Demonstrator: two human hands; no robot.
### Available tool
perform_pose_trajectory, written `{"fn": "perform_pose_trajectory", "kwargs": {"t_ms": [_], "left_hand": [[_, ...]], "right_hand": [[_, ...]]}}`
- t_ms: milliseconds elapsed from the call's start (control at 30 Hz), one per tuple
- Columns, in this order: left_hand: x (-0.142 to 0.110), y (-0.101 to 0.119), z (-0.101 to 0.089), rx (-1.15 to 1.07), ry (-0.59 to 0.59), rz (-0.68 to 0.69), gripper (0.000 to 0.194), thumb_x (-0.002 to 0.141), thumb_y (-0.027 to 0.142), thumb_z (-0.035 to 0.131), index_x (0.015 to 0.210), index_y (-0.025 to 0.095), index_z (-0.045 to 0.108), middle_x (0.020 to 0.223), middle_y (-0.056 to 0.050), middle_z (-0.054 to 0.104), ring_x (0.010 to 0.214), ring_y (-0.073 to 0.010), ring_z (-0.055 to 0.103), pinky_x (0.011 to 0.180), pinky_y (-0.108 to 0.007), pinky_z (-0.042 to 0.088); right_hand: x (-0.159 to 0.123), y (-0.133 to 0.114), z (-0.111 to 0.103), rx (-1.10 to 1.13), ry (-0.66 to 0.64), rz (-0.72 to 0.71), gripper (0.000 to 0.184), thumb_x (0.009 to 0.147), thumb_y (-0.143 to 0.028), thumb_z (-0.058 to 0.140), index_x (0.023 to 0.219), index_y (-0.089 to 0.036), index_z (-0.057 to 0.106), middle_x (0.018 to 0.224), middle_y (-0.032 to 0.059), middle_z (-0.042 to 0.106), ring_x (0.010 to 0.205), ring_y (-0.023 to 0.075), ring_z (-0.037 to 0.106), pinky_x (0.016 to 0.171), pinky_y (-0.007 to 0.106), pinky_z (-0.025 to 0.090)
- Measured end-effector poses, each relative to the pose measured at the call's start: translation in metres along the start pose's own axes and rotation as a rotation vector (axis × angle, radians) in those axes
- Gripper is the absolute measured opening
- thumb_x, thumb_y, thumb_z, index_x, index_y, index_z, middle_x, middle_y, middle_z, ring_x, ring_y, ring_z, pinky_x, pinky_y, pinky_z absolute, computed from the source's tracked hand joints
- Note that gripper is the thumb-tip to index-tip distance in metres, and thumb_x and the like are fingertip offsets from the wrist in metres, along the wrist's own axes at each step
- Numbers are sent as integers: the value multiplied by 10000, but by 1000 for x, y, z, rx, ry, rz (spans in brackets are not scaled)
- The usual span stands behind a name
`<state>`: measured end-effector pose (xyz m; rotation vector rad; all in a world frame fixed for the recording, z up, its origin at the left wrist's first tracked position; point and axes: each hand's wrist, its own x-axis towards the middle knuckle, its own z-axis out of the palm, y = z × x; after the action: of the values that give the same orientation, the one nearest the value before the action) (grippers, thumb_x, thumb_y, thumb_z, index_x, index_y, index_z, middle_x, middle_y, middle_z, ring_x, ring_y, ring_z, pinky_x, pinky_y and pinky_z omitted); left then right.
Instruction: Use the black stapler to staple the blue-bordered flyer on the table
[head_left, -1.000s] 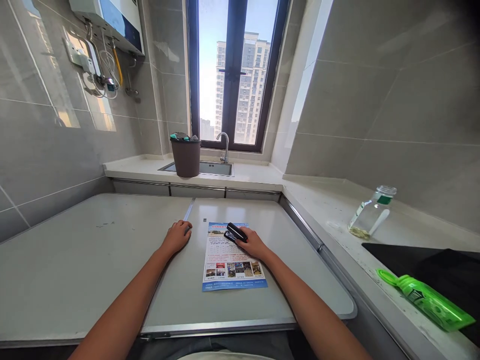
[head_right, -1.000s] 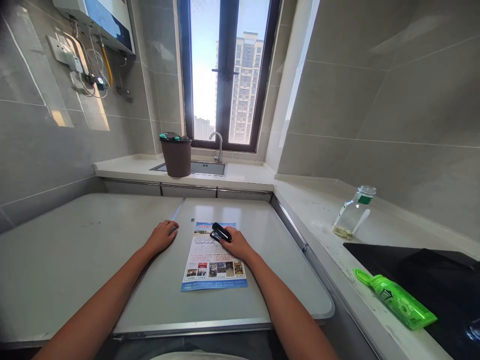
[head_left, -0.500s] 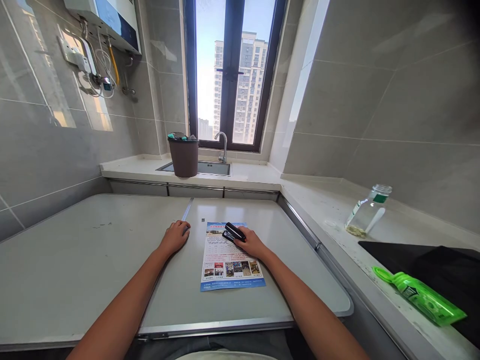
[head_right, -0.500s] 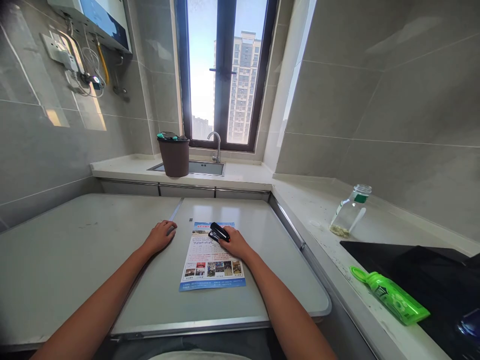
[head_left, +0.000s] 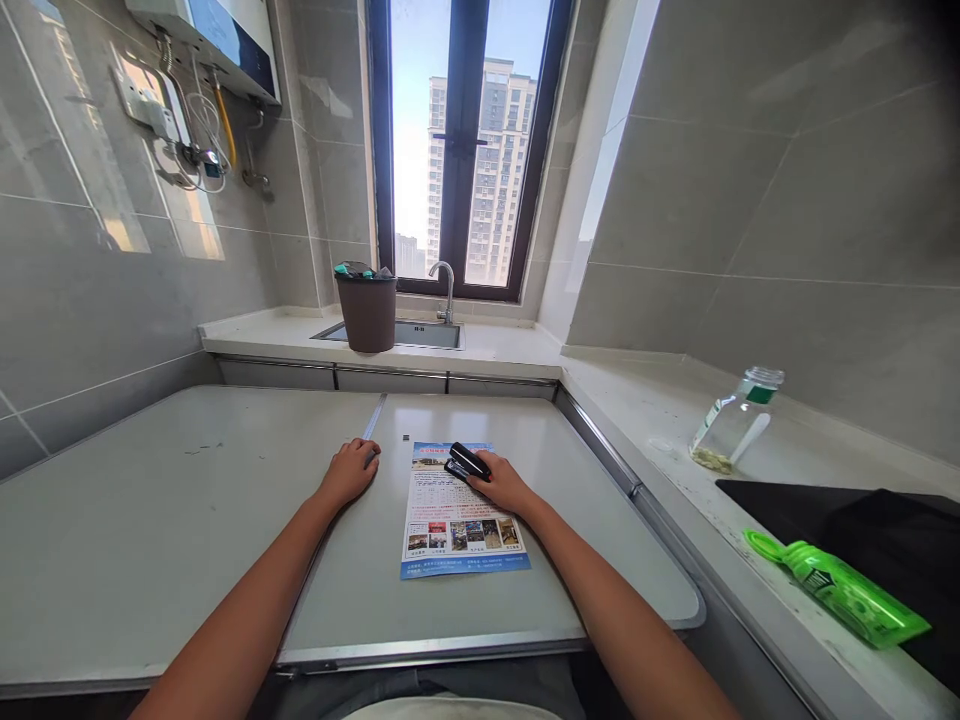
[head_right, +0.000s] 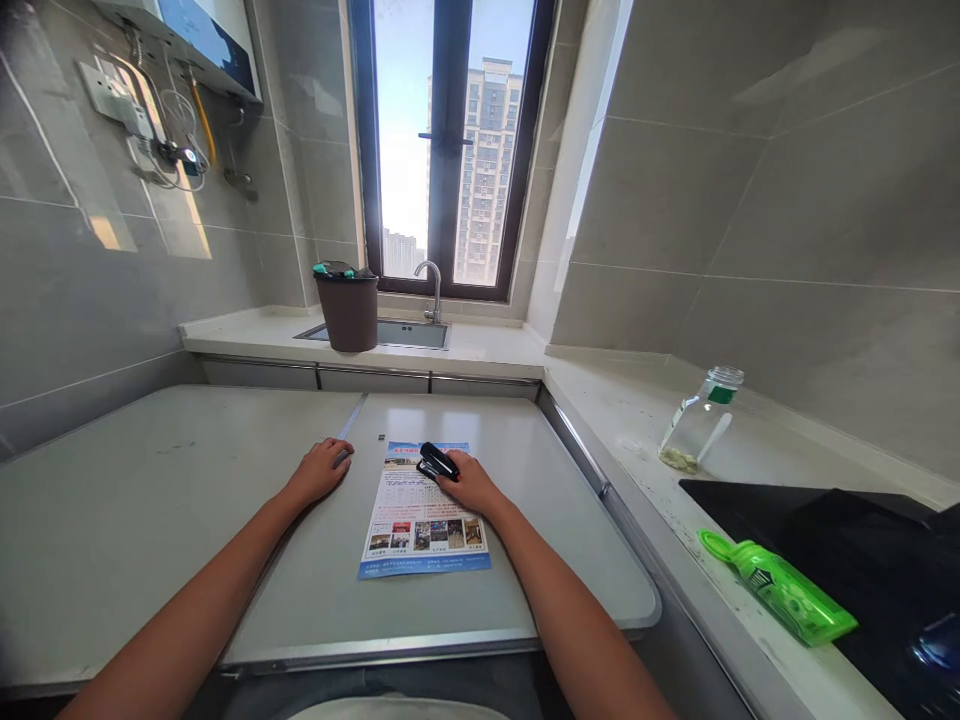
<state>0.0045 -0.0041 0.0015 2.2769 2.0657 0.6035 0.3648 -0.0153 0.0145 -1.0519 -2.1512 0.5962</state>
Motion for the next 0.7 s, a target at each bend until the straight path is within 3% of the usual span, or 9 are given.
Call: {"fn": "perform_pose_trajectory", "kwargs": {"t_ms": [700], "left_hand": [[-1,0,1,14,17,-10,302,962,315,468,1172,227,666,1297,-121,628,1188,-319,565,964,-444,470]], "right_hand": [[2,6,3,-10,-7,-2,336,877,-268,661,1210,-222,659,1089,38,719,960,210,638,831,287,467]]}}
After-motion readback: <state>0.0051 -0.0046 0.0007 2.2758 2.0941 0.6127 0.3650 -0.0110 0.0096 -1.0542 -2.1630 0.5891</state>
